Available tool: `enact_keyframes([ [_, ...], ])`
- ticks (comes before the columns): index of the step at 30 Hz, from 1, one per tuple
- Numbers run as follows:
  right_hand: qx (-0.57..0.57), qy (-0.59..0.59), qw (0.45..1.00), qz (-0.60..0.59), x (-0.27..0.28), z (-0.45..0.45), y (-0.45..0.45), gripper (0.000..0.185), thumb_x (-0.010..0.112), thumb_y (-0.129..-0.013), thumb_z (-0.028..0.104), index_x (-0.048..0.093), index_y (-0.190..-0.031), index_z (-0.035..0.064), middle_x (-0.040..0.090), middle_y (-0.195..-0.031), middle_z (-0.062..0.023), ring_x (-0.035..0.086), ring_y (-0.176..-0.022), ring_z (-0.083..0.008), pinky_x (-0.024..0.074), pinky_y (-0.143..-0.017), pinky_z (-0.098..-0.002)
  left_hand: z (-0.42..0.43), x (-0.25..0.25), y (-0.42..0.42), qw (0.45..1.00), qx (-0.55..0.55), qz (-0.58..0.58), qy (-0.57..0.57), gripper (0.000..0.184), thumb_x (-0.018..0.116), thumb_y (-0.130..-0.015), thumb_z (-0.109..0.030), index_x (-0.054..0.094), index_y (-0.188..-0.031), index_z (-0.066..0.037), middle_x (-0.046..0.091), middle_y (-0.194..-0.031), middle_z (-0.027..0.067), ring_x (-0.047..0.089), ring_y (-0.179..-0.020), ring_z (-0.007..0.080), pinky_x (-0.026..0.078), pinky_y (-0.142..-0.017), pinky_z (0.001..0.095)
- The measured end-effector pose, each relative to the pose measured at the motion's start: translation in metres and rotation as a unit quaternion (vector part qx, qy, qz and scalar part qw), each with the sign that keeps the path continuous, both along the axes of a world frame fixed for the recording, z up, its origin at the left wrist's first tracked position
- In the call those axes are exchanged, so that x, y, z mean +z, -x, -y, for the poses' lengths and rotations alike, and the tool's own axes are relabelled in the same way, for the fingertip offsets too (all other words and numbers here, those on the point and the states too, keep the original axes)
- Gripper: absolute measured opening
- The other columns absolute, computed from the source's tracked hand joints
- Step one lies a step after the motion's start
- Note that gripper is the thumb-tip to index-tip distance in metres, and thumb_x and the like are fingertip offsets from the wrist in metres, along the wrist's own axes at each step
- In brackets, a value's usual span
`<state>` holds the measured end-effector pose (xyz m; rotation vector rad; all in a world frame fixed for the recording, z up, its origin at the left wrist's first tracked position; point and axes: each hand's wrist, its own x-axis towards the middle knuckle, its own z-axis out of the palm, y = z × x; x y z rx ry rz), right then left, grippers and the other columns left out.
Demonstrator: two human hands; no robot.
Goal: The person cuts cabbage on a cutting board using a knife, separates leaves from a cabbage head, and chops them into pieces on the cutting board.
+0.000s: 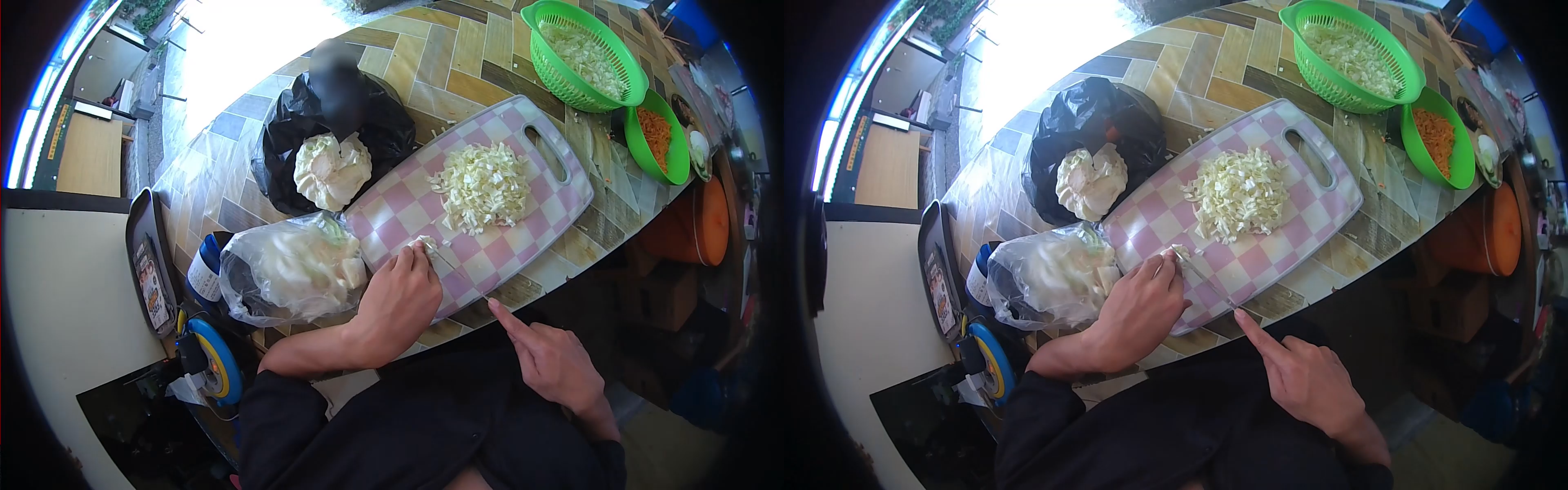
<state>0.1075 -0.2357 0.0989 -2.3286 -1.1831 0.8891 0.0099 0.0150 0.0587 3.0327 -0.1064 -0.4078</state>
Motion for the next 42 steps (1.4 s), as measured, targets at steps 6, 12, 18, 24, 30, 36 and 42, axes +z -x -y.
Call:
enact_keyframes([
  [6,-0.007,0.031,0.999,0.001,0.007,-0.003,0.003,0.072,0.06,-0.097,0.009,0.043,-0.163,0.034,0.056,-0.064,-0.0159,0.063,-0.055,-0.0409,0.0561,-0.057,-0.0546,-0.001,0.002,-0.001,1.0,-0.01,0.01,0.004,0.057,0.075,-0.091,-0.024,0.063,-0.127,0.018,0.063,-0.135,0.0299,0.061,-0.123,0.0344,0.053,-0.105,0.0388],
  [12,0.003,0.029,0.999,-0.014,-0.006,-0.014,0.001,0.075,0.059,-0.098,0.011,0.038,-0.165,0.0363,0.058,-0.065,-0.0184,0.066,-0.058,-0.0423,0.0583,-0.06,-0.055,-0.002,-0.002,0.0,1.0,-0.005,0.017,0.008,0.05,0.075,-0.091,-0.021,0.065,-0.123,0.017,0.064,-0.133,0.0289,0.062,-0.12,0.0347,0.054,-0.101,0.0398],
  [18,0.005,0.004,1.0,-0.001,-0.024,-0.03,-0.004,0.075,0.058,-0.098,0.012,0.036,-0.165,0.0369,0.06,-0.065,-0.0188,0.067,-0.059,-0.0423,0.0591,-0.061,-0.0547,-0.004,-0.001,-0.002,0.999,-0.005,0.021,0.035,0.046,0.075,-0.091,-0.019,0.066,-0.12,0.015,0.065,-0.13,0.0285,0.063,-0.118,0.0355,0.054,-0.101,0.0398],
  [24,0.003,0.051,0.998,-0.023,-0.008,-0.01,-0.005,0.074,0.058,-0.098,0.012,0.037,-0.165,0.0373,0.059,-0.065,-0.0171,0.066,-0.057,-0.0403,0.0594,-0.06,-0.0526,-0.005,0.0,-0.003,0.999,-0.011,0.017,0.03,0.048,0.075,-0.091,-0.019,0.064,-0.124,0.014,0.064,-0.133,0.0282,0.062,-0.121,0.0353,0.053,-0.103,0.0395],
  [30,0.006,0.084,0.996,-0.018,0.009,0.004,-0.003,0.073,0.058,-0.098,0.012,0.039,-0.164,0.039,0.058,-0.064,-0.0156,0.065,-0.057,-0.0391,0.0591,-0.059,-0.0529,-0.005,-0.001,-0.001,0.999,-0.011,0.037,0.023,0.048,0.071,-0.089,-0.015,0.064,-0.127,0.015,0.063,-0.136,0.0283,0.062,-0.122,0.0339,0.054,-0.102,0.038],
  [36,-0.003,0.044,0.999,-0.013,-0.01,-0.005,0.003,0.074,0.059,-0.098,0.012,0.038,-0.164,0.0377,0.059,-0.066,-0.0157,0.066,-0.058,-0.0396,0.059,-0.059,-0.0526,-0.002,0.0,0.0,1.0,-0.002,0.005,0.029,0.05,0.073,-0.093,-0.019,0.062,-0.128,0.015,0.061,-0.139,0.0275,0.06,-0.126,0.0356,0.054,-0.103,0.0391],
  [42,-0.032,-0.026,0.999,0.001,-0.033,-0.011,0.004,0.076,0.06,-0.096,0.008,0.039,-0.165,0.0335,0.059,-0.066,-0.016,0.066,-0.06,-0.0396,0.0577,-0.061,-0.0525,-0.006,0.002,-0.001,0.999,0.001,0.004,0.052,0.049,0.071,-0.095,-0.019,0.061,-0.129,0.015,0.062,-0.138,0.03,0.059,-0.129,0.0382,0.051,-0.108,0.0413],
])
